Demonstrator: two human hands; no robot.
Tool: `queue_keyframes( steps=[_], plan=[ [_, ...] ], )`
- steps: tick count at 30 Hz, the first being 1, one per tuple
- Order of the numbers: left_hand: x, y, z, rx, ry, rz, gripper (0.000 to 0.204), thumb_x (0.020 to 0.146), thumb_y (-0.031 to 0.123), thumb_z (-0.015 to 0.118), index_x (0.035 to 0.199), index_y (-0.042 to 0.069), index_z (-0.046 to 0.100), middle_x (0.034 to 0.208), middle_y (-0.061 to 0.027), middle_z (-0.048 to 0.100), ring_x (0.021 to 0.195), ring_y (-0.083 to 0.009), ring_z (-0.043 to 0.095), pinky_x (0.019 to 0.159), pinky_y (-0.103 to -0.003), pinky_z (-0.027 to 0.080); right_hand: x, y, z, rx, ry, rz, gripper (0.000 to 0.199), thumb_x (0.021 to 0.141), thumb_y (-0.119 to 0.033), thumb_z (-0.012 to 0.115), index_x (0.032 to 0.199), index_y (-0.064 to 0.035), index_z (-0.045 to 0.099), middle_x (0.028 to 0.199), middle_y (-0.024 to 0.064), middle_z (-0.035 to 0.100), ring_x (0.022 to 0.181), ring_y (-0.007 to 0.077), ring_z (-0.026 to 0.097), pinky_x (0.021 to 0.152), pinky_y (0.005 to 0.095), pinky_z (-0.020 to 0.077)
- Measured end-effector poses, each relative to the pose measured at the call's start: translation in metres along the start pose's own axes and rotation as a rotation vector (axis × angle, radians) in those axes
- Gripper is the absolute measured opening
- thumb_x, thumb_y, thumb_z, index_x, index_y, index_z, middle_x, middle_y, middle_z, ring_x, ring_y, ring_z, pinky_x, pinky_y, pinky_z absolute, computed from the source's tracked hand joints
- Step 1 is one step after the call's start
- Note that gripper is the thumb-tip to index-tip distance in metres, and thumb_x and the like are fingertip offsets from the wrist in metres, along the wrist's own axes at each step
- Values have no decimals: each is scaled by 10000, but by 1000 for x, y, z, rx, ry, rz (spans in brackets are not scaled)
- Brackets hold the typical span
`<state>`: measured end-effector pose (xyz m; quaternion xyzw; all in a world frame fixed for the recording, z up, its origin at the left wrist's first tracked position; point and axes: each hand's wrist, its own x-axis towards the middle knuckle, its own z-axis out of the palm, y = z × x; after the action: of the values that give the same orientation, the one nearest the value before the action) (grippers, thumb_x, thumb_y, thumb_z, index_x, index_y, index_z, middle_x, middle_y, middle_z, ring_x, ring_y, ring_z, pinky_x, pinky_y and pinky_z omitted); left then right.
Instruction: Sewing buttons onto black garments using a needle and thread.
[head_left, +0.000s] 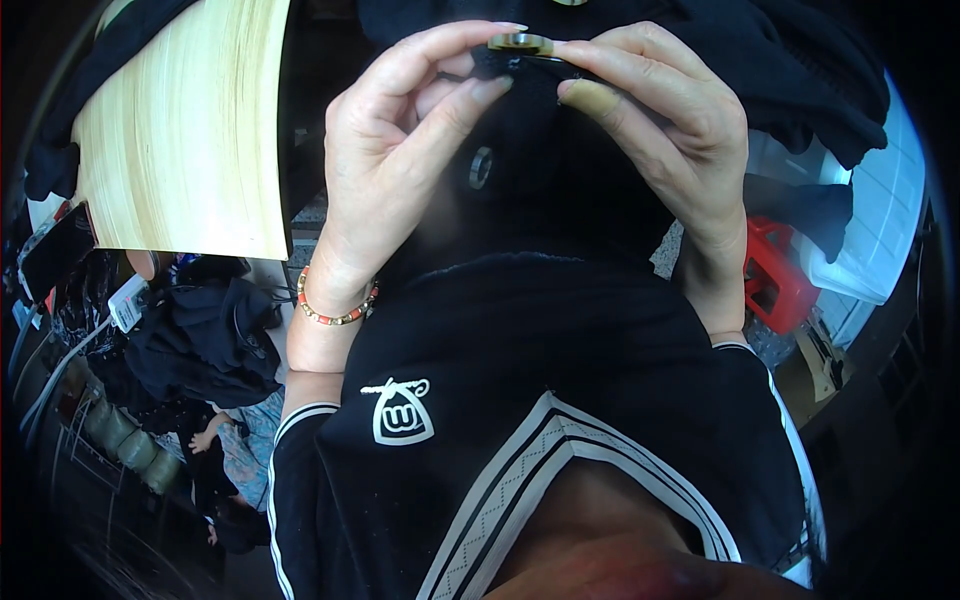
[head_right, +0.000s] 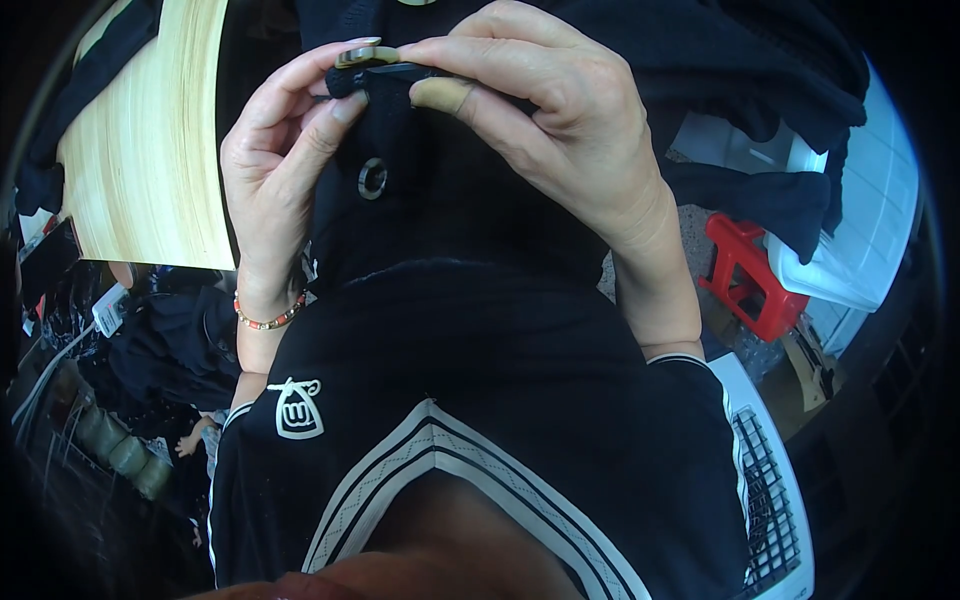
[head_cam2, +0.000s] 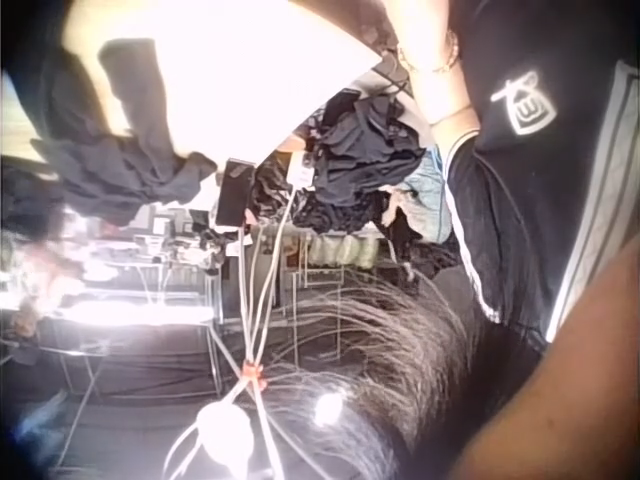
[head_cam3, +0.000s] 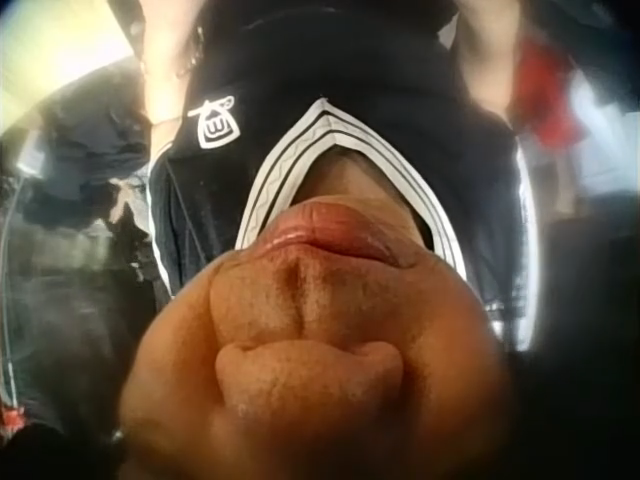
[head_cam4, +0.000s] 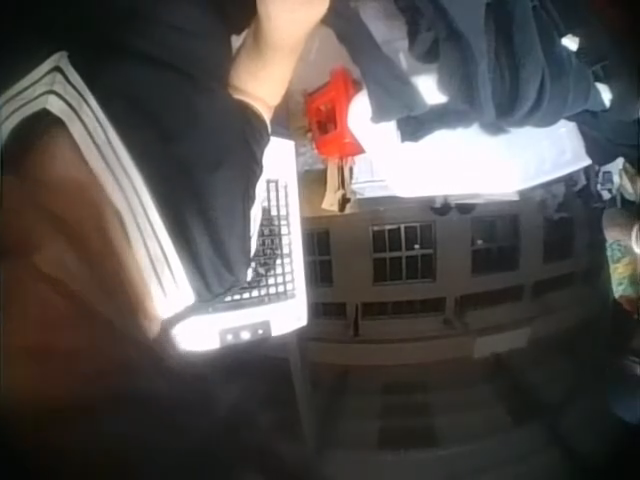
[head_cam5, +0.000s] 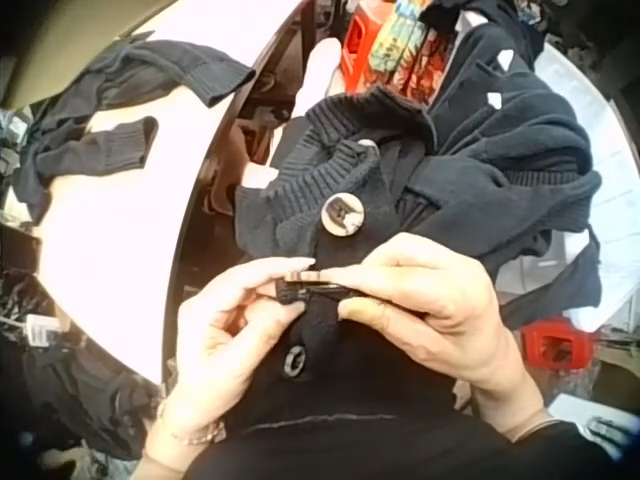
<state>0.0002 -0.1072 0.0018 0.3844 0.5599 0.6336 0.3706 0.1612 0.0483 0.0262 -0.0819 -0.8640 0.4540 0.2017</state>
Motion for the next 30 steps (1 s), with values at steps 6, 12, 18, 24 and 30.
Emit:
queue_keyframes(
  steps=[6,12,18,24,30],
  plan=[
    [1,-1,3,-245,15,-133,333,933,-24,596,1267,-9,590,1044,-47,671,855,-22,610,744,-133,472,6,-1,4,-12,26,-40,285,839,-29,718,1119,15,696,997,110,681,860,161,639,738,230,493],
    [0,1,0,-297,28,-181,357,949,19,576,1302,-25,543,1105,-104,675,1014,-118,646,901,-215,506,23,-24,12,125,60,388,414,785,-69,800,1156,15,637,923,36,601,766,81,534,670,216,436],
    [-15,2,0,-213,117,-152,440,893,-55,625,1317,-13,512,1062,-67,651,939,-84,633,838,-186,507,36,-23,24,228,148,350,167,789,-47,790,847,-13,637,729,-41,527,602,17,410,527,185,328],
    [-36,-2,-2,157,51,-198,355,809,-21,736,1146,18,633,1008,-61,611,934,-124,628,810,-235,541,41,-9,32,239,286,266,141,840,-10,741,825,-36,603,735,-83,503,637,-1,410,570,160,328],
    [-35,-6,-2,434,18,-40,306,815,18,743,1105,-5,647,999,-98,656,920,-157,676,796,-245,562,49,15,55,1121,402,-210,122,848,-3,732,852,-30,614,763,-63,556,659,8,465,597,158,370]
  ],
)
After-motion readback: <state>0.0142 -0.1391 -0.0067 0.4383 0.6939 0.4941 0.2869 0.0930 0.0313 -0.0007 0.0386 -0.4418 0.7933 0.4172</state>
